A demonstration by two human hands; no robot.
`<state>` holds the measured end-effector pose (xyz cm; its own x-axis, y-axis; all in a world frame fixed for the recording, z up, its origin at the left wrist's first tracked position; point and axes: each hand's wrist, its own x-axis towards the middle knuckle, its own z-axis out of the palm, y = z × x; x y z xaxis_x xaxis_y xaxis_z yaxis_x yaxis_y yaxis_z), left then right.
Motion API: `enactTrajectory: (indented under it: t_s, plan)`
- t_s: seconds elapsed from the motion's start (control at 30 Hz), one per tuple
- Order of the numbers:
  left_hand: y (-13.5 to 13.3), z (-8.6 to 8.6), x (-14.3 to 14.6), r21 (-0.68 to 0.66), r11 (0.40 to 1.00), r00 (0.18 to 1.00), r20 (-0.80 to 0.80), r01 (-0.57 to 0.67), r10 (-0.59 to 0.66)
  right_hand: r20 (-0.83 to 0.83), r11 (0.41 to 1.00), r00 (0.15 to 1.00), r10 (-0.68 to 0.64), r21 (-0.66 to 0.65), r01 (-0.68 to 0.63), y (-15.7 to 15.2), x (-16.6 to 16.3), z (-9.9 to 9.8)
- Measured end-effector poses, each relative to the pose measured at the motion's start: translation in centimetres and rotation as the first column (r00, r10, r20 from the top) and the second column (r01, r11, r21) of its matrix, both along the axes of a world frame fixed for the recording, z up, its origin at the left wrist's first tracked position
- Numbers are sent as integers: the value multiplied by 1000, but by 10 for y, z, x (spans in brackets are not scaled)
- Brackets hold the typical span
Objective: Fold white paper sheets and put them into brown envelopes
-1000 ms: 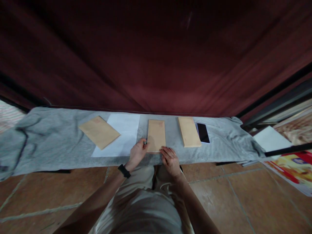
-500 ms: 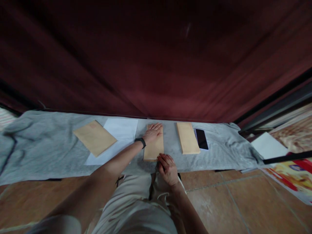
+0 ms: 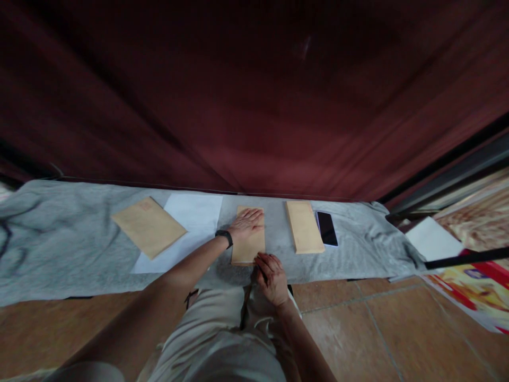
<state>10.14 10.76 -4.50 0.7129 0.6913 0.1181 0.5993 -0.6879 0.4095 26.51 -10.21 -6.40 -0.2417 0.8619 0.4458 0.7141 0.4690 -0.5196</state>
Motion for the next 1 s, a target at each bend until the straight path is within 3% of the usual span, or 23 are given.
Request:
enactTrajectory:
  t_s: [0.3,0.5,1.0]
  plan:
    - [-32,-10,-13,145,980,980,-166,133,-108,-8,999,1000,10,47,-10,-1,0,-2]
    - [-63,-14,-24,148,975,975,-170,168,-143,-19,999,1000,-3,40,4,-2,1,-2]
    - [-137,3,-47,247,952,980,-134,179,-149,43,1000,999,-13,3,13,-4,2,-5]
